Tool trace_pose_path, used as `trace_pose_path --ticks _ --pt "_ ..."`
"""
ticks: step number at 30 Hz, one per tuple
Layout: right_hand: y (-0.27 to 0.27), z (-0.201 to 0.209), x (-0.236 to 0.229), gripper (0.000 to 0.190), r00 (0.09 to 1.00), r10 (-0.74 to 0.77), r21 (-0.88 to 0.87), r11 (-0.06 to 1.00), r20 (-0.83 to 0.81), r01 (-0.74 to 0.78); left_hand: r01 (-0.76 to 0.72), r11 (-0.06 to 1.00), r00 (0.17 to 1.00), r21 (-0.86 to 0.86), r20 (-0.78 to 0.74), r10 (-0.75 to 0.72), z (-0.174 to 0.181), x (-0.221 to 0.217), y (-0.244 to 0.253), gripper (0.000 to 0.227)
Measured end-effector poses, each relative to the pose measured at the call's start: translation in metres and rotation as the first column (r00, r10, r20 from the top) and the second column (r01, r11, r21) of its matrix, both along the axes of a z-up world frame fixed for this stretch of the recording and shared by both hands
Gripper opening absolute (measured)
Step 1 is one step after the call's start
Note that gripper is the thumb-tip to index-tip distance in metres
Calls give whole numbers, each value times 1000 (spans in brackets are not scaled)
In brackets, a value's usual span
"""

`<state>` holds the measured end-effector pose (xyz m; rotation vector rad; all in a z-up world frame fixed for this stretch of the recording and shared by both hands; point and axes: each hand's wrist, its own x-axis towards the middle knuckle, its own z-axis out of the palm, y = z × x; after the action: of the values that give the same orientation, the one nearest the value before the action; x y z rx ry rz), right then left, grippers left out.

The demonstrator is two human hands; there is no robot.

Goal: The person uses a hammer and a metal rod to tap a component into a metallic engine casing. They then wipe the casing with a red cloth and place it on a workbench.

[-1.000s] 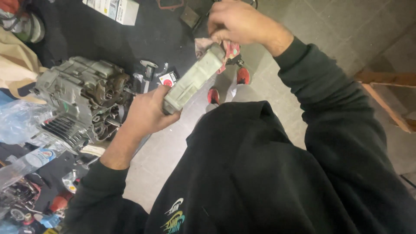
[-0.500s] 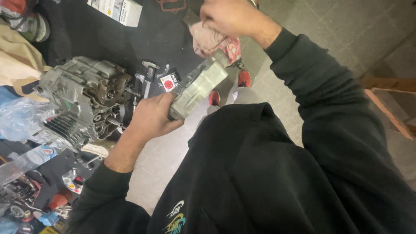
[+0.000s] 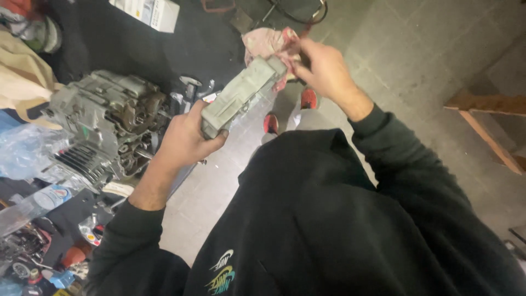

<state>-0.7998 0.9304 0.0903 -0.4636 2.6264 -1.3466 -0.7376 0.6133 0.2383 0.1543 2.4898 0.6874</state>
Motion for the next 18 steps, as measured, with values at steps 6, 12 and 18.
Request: trace_pose_path --ticks 6,12,18 --pt "21 -5 2 26 986 159 -146 976 -52 -165 10 962 985 272 -167 37 -7 -1 -22 55" --pt "19 5 1 23 967 219 -35 974 -132 -225 -24 947 989 321 -130 70 -2 0 -37 60" --pt "17 0 2 19 961 209 18 978 -181 -209 -80 868 985 491 -94 143 1 -4 -46 59"
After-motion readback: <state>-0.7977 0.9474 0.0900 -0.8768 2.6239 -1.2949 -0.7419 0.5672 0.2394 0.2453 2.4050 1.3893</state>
